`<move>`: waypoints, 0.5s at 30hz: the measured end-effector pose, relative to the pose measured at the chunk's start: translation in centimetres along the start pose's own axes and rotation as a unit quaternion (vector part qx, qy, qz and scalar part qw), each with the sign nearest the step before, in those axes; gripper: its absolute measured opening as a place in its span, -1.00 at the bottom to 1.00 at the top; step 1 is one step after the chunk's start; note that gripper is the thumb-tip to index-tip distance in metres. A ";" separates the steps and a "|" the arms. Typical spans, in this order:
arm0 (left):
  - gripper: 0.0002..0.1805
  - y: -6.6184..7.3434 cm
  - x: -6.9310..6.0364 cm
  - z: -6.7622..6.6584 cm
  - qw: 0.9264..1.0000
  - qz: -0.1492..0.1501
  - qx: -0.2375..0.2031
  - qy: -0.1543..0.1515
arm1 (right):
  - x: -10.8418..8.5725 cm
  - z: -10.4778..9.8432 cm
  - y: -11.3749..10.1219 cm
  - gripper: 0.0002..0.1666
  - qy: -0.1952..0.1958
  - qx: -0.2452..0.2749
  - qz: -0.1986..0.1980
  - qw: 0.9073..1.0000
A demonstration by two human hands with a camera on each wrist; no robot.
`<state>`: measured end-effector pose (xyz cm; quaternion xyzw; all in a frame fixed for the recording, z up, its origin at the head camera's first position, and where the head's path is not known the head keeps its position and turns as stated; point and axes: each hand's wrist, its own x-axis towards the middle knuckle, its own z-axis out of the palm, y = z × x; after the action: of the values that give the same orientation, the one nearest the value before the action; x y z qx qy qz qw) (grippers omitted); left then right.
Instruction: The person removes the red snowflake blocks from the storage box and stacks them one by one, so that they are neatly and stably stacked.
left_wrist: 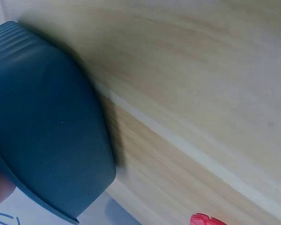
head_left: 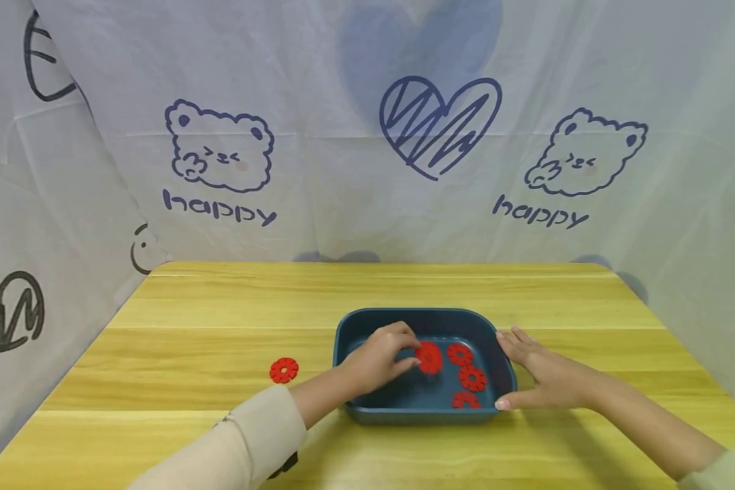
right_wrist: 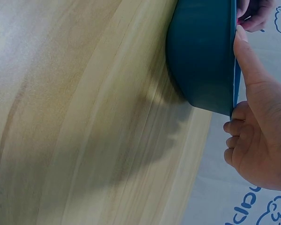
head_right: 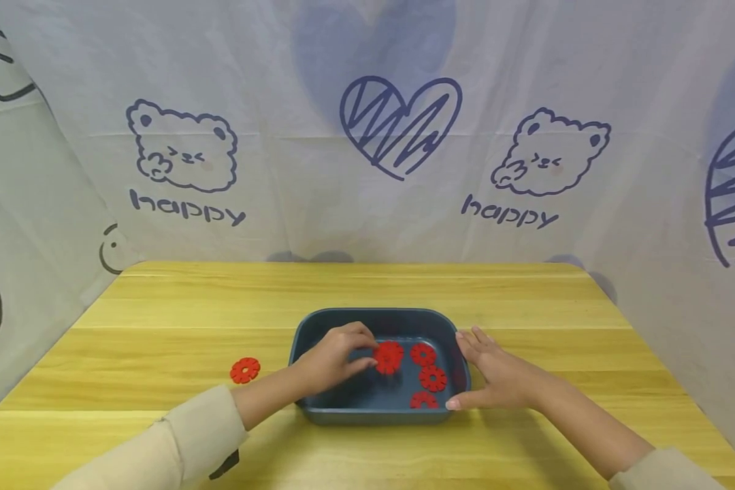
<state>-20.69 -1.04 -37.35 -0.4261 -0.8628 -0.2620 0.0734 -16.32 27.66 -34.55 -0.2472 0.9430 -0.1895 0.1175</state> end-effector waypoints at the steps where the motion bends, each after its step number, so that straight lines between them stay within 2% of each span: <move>1: -0.78 0.0 -0.1 -0.1 1.000 0.005 0.001 0.012 | 0.0 0.0 0.0 0.28 -0.001 0.002 0.001 1.000; 4: -0.78 -0.1 -0.3 -0.5 0.999 0.018 0.004 0.051 | 0.0 -0.1 0.0 0.28 -0.002 0.006 0.002 1.000; 8: -0.78 -0.3 -0.7 -1.1 0.995 0.010 -0.015 0.094 | 0.0 -0.1 -0.1 0.27 0.001 0.005 -0.001 1.000; 11: -0.78 -0.6 -1.1 -1.2 0.993 0.005 -0.026 0.119 | 0.0 -0.1 -0.1 0.27 0.001 0.004 -0.001 1.000; 15: -0.78 -1.1 -1.8 -1.3 0.989 0.017 -0.014 0.144 | 0.0 -0.2 -0.1 0.27 0.000 0.004 0.001 1.000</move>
<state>-20.56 -3.50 -37.28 -0.3993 -0.8324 -0.3314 0.1948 -16.33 27.61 -34.35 -0.2463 0.9423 -0.1930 0.1189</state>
